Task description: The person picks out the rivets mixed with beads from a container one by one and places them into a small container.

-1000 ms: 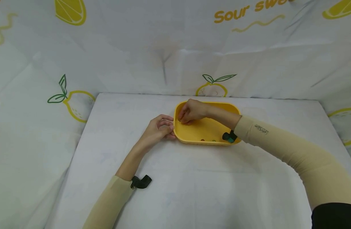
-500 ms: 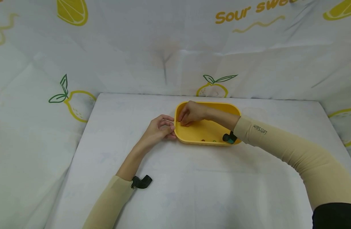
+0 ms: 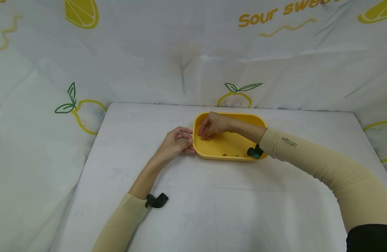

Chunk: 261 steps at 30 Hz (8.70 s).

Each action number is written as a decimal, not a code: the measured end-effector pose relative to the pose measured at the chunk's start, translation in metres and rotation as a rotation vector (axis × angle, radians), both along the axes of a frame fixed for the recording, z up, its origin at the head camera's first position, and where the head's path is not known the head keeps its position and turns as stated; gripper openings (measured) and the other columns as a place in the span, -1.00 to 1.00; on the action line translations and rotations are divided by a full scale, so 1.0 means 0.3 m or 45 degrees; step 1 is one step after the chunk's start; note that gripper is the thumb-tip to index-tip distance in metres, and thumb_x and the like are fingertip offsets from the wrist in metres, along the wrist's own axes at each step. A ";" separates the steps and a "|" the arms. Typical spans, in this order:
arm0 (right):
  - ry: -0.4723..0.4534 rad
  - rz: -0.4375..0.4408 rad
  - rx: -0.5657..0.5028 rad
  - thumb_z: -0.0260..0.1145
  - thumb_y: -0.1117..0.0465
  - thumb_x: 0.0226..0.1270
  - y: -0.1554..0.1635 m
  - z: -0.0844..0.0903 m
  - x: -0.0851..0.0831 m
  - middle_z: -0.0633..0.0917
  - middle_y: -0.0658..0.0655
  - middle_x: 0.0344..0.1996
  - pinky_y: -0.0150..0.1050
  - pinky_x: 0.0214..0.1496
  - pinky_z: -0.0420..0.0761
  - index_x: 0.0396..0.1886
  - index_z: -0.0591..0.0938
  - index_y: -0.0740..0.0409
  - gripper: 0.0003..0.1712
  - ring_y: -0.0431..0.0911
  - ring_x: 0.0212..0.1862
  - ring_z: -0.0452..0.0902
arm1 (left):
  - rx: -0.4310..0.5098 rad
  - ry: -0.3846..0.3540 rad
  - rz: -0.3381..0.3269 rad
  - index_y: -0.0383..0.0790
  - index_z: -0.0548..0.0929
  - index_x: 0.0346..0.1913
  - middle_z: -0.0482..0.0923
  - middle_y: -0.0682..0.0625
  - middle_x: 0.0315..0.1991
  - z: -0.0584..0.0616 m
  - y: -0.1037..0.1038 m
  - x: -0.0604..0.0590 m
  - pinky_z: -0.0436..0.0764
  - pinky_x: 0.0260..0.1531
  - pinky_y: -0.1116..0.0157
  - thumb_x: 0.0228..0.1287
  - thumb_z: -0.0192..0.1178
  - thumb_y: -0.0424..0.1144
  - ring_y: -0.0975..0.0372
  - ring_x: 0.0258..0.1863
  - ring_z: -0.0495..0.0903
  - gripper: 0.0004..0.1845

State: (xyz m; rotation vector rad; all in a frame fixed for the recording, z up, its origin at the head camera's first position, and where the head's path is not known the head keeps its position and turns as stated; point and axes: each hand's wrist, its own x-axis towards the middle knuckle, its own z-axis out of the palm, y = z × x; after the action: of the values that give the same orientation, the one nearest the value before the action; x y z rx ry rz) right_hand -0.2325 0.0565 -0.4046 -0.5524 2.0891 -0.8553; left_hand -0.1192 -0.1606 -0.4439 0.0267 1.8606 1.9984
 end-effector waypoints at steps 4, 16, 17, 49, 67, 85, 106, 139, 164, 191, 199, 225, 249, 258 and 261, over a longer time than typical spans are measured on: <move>0.006 0.024 -0.005 0.48 0.40 0.44 0.012 0.002 -0.005 0.88 0.25 -0.14 -0.29 -0.08 0.90 -0.01 0.81 0.41 -0.79 -0.21 -0.27 0.80 | -0.007 0.003 0.000 -0.30 0.49 0.34 0.59 -0.15 -0.01 0.001 0.001 0.002 0.92 -0.10 0.21 0.59 0.23 -0.40 0.14 -0.28 0.81 -0.64; -0.052 -0.011 -0.033 0.45 0.41 0.46 0.027 0.014 0.002 0.88 0.27 -0.13 -0.26 -0.05 0.91 0.01 0.81 0.40 -0.79 -0.18 -0.24 0.82 | 0.002 0.004 -0.005 -0.32 0.48 0.33 0.58 -0.16 -0.01 0.007 0.001 0.003 0.92 -0.05 0.14 0.59 0.24 -0.40 0.15 -0.27 0.80 -0.63; -0.055 -0.015 -0.032 0.46 0.40 0.46 0.028 0.014 0.001 0.88 0.27 -0.12 -0.25 -0.05 0.91 0.01 0.81 0.39 -0.79 -0.18 -0.23 0.82 | 0.004 0.002 -0.004 -0.31 0.48 0.33 0.59 -0.15 -0.01 0.007 0.001 0.004 0.92 -0.04 0.14 0.59 0.24 -0.40 0.15 -0.27 0.80 -0.64; 0.048 -0.033 -0.120 0.45 0.34 0.49 0.085 0.104 0.023 0.88 0.27 0.03 -0.31 0.02 0.88 0.09 0.81 0.35 -0.73 -0.20 -0.14 0.84 | -0.016 0.014 -0.004 -0.30 0.49 0.33 0.60 -0.24 0.04 0.004 0.003 0.002 0.92 -0.07 0.16 0.59 0.24 -0.39 0.13 -0.26 0.81 -0.63; 0.105 -0.113 -0.156 0.46 0.29 0.51 0.159 0.185 0.057 0.88 0.28 -0.01 0.04 0.19 0.86 0.11 0.82 0.26 -0.74 0.07 -0.01 0.88 | -0.017 0.013 0.007 -0.31 0.49 0.34 0.61 -0.23 0.02 0.005 0.001 -0.003 0.92 -0.10 0.20 0.58 0.24 -0.40 0.14 -0.27 0.81 -0.62; 0.138 -0.195 -0.230 0.46 0.31 0.51 0.266 0.233 0.088 0.90 0.18 -0.07 -0.20 0.08 0.90 0.09 0.81 0.29 -0.76 -0.07 -0.09 0.89 | -0.007 0.028 0.005 -0.34 0.49 0.33 0.61 -0.15 -0.03 0.003 0.001 0.001 0.92 -0.12 0.21 0.57 0.24 -0.42 0.15 -0.28 0.80 -0.63; 0.181 -0.385 -0.330 0.48 0.27 0.50 0.456 0.277 0.155 0.91 0.05 -0.13 -0.19 0.12 0.89 0.14 0.76 0.38 -0.67 -0.08 -0.07 0.89 | -0.009 0.033 0.009 -0.35 0.49 0.33 0.62 -0.18 -0.03 -0.003 0.005 0.000 0.92 -0.13 0.21 0.57 0.25 -0.43 0.17 -0.30 0.80 -0.62; 0.242 -0.742 -0.096 0.44 0.08 0.57 0.820 0.170 0.199 0.87 -0.27 -0.14 -0.51 0.01 0.82 0.22 0.77 0.19 -0.61 -0.30 -0.09 0.86 | -0.011 0.015 0.006 -0.37 0.47 0.36 0.60 -0.26 0.03 -0.014 0.000 0.009 0.92 -0.08 0.16 0.57 0.25 -0.41 0.16 -0.27 0.80 -0.60; 0.251 -0.826 -0.136 0.41 0.08 0.59 0.898 0.112 0.228 0.88 -0.26 -0.18 -0.42 -0.06 0.86 0.11 0.82 0.13 -0.71 -0.25 -0.11 0.85 | -0.018 0.037 0.002 -0.33 0.49 0.33 0.61 -0.19 -0.02 0.002 0.003 0.001 0.92 -0.08 0.15 0.57 0.26 -0.41 0.14 -0.28 0.81 -0.62; 0.181 -0.830 -0.085 0.41 0.06 0.59 0.892 0.089 0.225 0.87 -0.26 -0.19 -0.36 -0.01 0.88 0.12 0.81 0.14 -0.69 -0.26 -0.11 0.85 | -0.016 0.029 -0.002 -0.34 0.48 0.34 0.60 -0.16 -0.03 0.004 0.006 -0.003 0.92 -0.09 0.16 0.58 0.24 -0.43 0.15 -0.28 0.80 -0.62; 0.179 -0.833 -0.095 0.40 0.04 0.59 0.892 0.092 0.234 0.88 -0.27 -0.18 -0.42 0.00 0.86 0.11 0.82 0.02 -0.74 -0.28 -0.12 0.87 | -0.032 0.032 0.004 -0.34 0.48 0.34 0.61 -0.18 -0.03 0.004 0.006 0.002 0.92 -0.10 0.18 0.58 0.24 -0.42 0.16 -0.28 0.80 -0.62; 0.274 -0.769 -0.087 0.42 0.02 0.58 0.825 0.134 0.206 0.86 -0.31 -0.20 -0.47 -0.04 0.84 0.26 0.72 0.24 -0.53 -0.28 -0.11 0.87 | -0.015 0.024 -0.005 -0.33 0.48 0.35 0.60 -0.29 0.05 0.004 0.002 0.002 0.92 -0.12 0.21 0.59 0.23 -0.42 0.15 -0.28 0.80 -0.63; 0.268 -0.591 -0.140 0.42 0.06 0.59 0.615 0.198 0.157 0.91 -0.09 -0.12 -0.38 0.01 0.87 0.29 0.70 0.31 -0.51 -0.16 -0.06 0.88 | -0.046 0.019 -0.008 -0.31 0.48 0.35 0.61 -0.25 0.04 0.002 0.004 0.000 0.92 -0.09 0.18 0.60 0.22 -0.41 0.15 -0.27 0.79 -0.63; 0.258 -0.524 -0.142 0.49 0.10 0.53 0.526 0.205 0.132 0.92 0.04 -0.11 -0.31 0.06 0.88 0.22 0.74 0.30 -0.56 -0.11 -0.06 0.90 | -0.045 0.033 -0.010 -0.32 0.48 0.35 0.61 -0.29 0.05 0.010 0.001 0.003 0.92 -0.08 0.16 0.60 0.21 -0.41 0.13 -0.27 0.79 -0.63; 0.250 -0.500 -0.147 0.50 0.12 0.51 0.500 0.204 0.122 0.91 0.04 -0.12 -0.26 0.07 0.89 0.21 0.75 0.30 -0.57 -0.10 -0.08 0.90 | -0.049 0.034 -0.009 -0.33 0.48 0.36 0.61 -0.29 0.06 0.014 0.001 0.005 0.92 -0.09 0.18 0.59 0.22 -0.41 0.13 -0.27 0.79 -0.62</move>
State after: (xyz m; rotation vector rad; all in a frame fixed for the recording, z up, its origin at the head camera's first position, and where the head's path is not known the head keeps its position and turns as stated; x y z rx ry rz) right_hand -0.1960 0.2065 -0.3435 -0.2964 2.3827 -1.1905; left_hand -0.1178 -0.1603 -0.4397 0.0496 1.9123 1.9663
